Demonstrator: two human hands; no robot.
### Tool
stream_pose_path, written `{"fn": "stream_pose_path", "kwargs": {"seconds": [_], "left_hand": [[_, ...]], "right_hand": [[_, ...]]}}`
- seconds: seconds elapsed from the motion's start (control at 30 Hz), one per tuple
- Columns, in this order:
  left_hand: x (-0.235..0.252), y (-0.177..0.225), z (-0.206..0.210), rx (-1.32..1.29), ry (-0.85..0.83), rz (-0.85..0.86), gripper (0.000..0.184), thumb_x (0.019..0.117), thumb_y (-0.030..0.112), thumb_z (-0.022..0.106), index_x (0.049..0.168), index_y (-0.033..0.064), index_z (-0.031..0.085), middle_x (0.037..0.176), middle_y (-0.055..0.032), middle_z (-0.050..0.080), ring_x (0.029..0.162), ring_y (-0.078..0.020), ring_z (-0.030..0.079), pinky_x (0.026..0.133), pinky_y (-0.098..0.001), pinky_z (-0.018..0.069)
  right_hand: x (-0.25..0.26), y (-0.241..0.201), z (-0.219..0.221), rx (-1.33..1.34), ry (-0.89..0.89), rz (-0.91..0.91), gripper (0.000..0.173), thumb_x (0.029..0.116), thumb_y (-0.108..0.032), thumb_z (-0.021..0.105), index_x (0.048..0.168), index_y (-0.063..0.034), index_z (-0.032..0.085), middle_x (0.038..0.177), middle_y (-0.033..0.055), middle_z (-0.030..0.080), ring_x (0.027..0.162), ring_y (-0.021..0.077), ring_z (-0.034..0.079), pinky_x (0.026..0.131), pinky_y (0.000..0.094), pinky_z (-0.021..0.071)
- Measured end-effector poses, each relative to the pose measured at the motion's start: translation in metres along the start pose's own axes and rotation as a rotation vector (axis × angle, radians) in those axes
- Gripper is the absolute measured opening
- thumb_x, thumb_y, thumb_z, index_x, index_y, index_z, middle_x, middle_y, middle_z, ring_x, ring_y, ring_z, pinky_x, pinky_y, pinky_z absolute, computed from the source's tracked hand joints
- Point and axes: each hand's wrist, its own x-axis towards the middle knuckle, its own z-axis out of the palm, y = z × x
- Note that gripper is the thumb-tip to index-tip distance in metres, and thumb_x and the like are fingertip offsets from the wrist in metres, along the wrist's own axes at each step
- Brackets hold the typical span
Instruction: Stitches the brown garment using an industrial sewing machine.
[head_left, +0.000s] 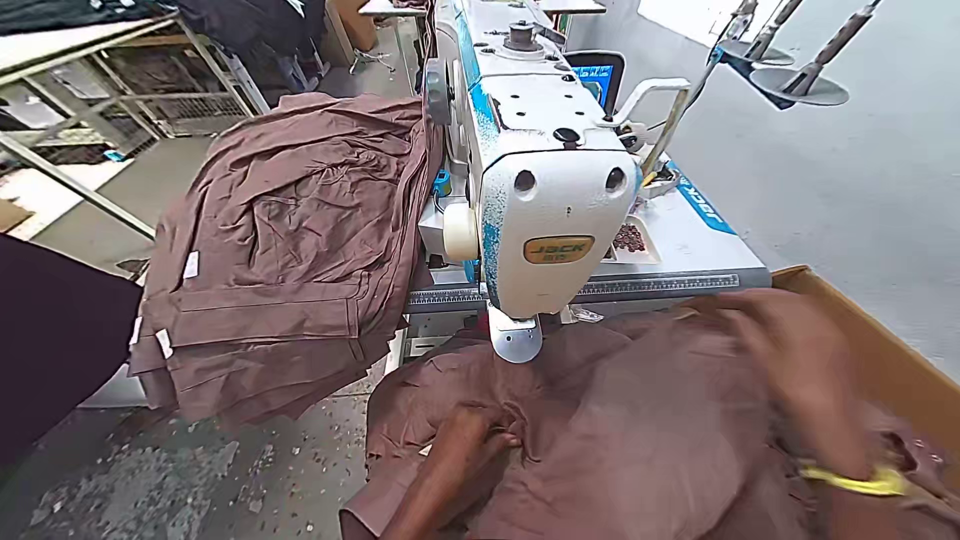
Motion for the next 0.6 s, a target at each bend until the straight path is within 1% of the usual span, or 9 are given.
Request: {"fn": "stream_pose_path", "kwargs": {"seconds": [0.07,0.1,0.17,0.2,0.3,0.37,0.4,0.47,0.6], "left_hand": [[0.001,0.01,-0.007,-0.231,0.279,-0.004,0.033,0.102,0.032,0.058,0.1,0.0025,0.073,0.082,-0.0097,0.069,0.077,-0.0217,0.067,0.076,-0.0469,0.0559],[0.005,0.015,-0.022,-0.308,0.46,-0.039,0.032,0.104,0.026,0.054,0.1,-0.0005,0.071,0.079,-0.0084,0.066,0.075,-0.0179,0.064,0.074,-0.0423,0.0548],[0.022,0.017,-0.054,-0.319,0.759,-0.055,0.028,0.1041,0.026,0.053,0.094,0.0023,0.063,0.068,0.0016,0.053,0.06,-0.0064,0.05,0.06,-0.0285,0.0452],[0.03,0.017,-0.068,-0.294,0.833,-0.024,0.027,0.1031,0.029,0.055,0.093,0.0043,0.062,0.067,0.0051,0.051,0.058,-0.0025,0.048,0.058,-0.024,0.0425],[0.051,0.033,-0.083,-0.281,0.838,0.082,0.024,0.0999,0.033,0.061,0.091,0.0106,0.062,0.07,0.0097,0.056,0.063,0.0035,0.052,0.062,-0.0188,0.0443],[0.065,0.042,-0.078,-0.315,0.838,0.109,0.013,0.0967,0.021,0.063,0.091,0.0096,0.062,0.072,0.0084,0.06,0.066,0.0038,0.057,0.064,-0.0182,0.0482],[0.071,0.046,-0.073,-0.329,0.84,0.101,0.009,0.0952,0.015,0.062,0.097,0.0061,0.064,0.077,0.0049,0.063,0.071,0.0026,0.06,0.069,-0.0193,0.0508],[0.074,0.052,-0.068,-0.354,0.846,0.087,0.022,0.0927,0.007,0.061,0.111,-0.0037,0.065,0.088,-0.0029,0.068,0.081,0.001,0.064,0.077,-0.0209,0.053],[0.066,0.059,-0.071,-0.408,0.834,0.064,0.035,0.0918,0.007,0.067,0.12,-0.0119,0.059,0.101,-0.0095,0.068,0.095,0.0032,0.063,0.089,-0.0177,0.0509]], "right_hand": [[-0.001,-0.081,0.052,0.235,0.085,-0.261,0.024,0.1013,-0.023,0.061,0.106,-0.0064,0.077,0.103,0.0117,0.076,0.093,0.0235,0.074,0.081,0.0423,0.0617],[-0.004,-0.115,0.07,0.34,0.122,-0.34,0.023,0.1009,-0.025,0.062,0.103,-0.0078,0.078,0.099,0.0079,0.077,0.089,0.0172,0.074,0.077,0.0342,0.0617],[-0.002,-0.153,0.094,0.426,0.219,-0.471,0.017,0.0998,-0.02,0.065,0.099,-0.0078,0.075,0.094,0.0071,0.075,0.086,0.0141,0.072,0.076,0.0266,0.0591],[0.002,-0.162,0.103,0.424,0.261,-0.53,0.013,0.0987,-0.017,0.065,0.098,-0.0071,0.074,0.093,0.0082,0.075,0.085,0.0153,0.072,0.075,0.0262,0.0585],[0.014,-0.174,0.113,0.273,0.351,-0.647,0.007,0.0933,-0.012,0.068,0.094,-0.0079,0.074,0.092,0.0091,0.075,0.084,0.0188,0.072,0.073,0.0252,0.0574],[0.016,-0.176,0.112,0.191,0.376,-0.674,0.007,0.0919,-0.011,0.067,0.092,-0.009,0.074,0.091,0.0087,0.075,0.083,0.0193,0.072,0.071,0.0249,0.0564],[0.017,-0.176,0.11,0.171,0.384,-0.678,0.007,0.0915,-0.011,0.067,0.092,-0.0092,0.074,0.09,0.0083,0.075,0.082,0.019,0.071,0.07,0.0247,0.0559],[0.019,-0.176,0.109,0.167,0.396,-0.682,0.007,0.091,-0.01,0.066,0.089,-0.0088,0.073,0.087,0.0077,0.074,0.079,0.018,0.07,0.069,0.0241,0.0549],[0.026,-0.175,0.108,0.204,0.417,-0.699,0.008,0.089,-0.008,0.066,0.083,-0.0067,0.071,0.081,0.0078,0.071,0.074,0.0173,0.068,0.067,0.0228,0.0536]]}}
